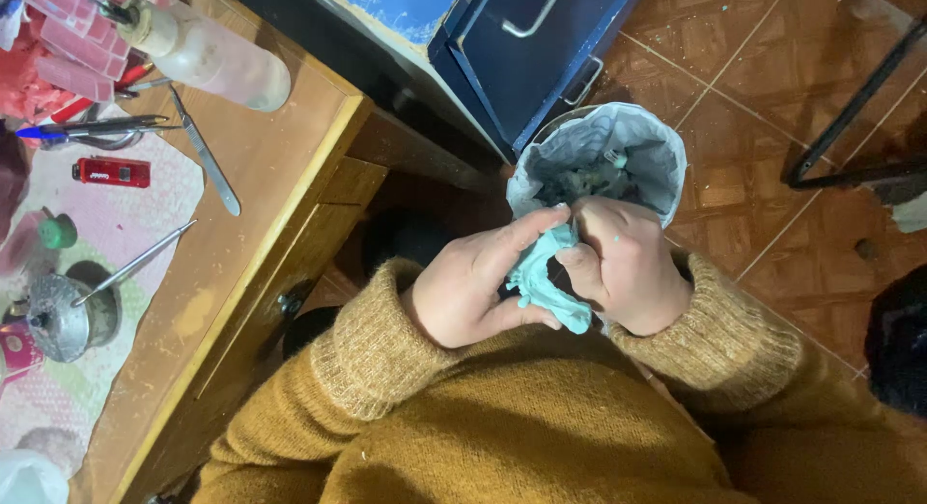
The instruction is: The person holds a light blue clay object and uses a yellow sculpting tool to carve and shape it over a trash bin. They repeatedly scrape the object and remove excess clay, then briefly handle a plastic bag before resuming the sculpting process.
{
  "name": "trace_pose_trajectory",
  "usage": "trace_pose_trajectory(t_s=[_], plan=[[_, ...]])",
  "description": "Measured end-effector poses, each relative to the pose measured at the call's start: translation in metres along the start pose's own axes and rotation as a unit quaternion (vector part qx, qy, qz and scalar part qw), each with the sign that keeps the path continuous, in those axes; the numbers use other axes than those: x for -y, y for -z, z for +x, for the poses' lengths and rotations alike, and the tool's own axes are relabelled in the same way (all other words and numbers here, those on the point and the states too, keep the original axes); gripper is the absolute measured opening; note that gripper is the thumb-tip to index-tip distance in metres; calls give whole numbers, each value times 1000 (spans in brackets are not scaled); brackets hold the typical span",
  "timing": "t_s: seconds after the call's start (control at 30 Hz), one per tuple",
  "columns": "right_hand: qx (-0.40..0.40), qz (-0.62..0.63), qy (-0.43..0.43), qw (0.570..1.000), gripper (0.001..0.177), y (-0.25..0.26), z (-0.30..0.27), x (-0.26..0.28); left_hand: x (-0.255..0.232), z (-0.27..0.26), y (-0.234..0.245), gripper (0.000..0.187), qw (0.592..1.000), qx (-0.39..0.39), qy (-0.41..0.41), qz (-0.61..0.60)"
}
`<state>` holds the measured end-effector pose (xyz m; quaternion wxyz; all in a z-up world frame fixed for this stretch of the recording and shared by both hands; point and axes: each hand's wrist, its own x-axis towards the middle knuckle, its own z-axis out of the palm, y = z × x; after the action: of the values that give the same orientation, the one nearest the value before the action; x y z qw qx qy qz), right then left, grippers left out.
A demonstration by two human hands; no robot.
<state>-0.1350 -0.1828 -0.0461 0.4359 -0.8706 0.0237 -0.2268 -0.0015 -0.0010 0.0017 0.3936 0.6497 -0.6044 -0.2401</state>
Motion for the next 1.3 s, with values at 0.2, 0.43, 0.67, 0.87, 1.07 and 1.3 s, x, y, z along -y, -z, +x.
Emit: trace_pose_trajectory(t_s=[0.2, 0.43, 0.67, 0.87, 1.07, 1.3], plan=[[-16, -53, 49, 997, 54, 0, 6, -18, 2, -1, -8, 100, 980, 7, 93, -176], [7, -164, 7, 986, 39, 12, 6, -63, -5, 1, 2, 97, 979, -89, 108, -151], [164, -409, -81, 894, 31, 10, -23, -111, -10, 0, 5, 96, 974, -159, 114, -115], [185, -466, -135, 855, 33, 22, -28, -112, -21, 1, 7, 96, 960, -151, 157, -174], [199, -448, -181, 853, 59, 40, -15, -86, -10, -7, -8, 94, 932, -180, 99, -299], [169, -292, -271, 902, 45, 42, -12, -54, -7, -5, -12, 93, 922, -183, 69, -334]])
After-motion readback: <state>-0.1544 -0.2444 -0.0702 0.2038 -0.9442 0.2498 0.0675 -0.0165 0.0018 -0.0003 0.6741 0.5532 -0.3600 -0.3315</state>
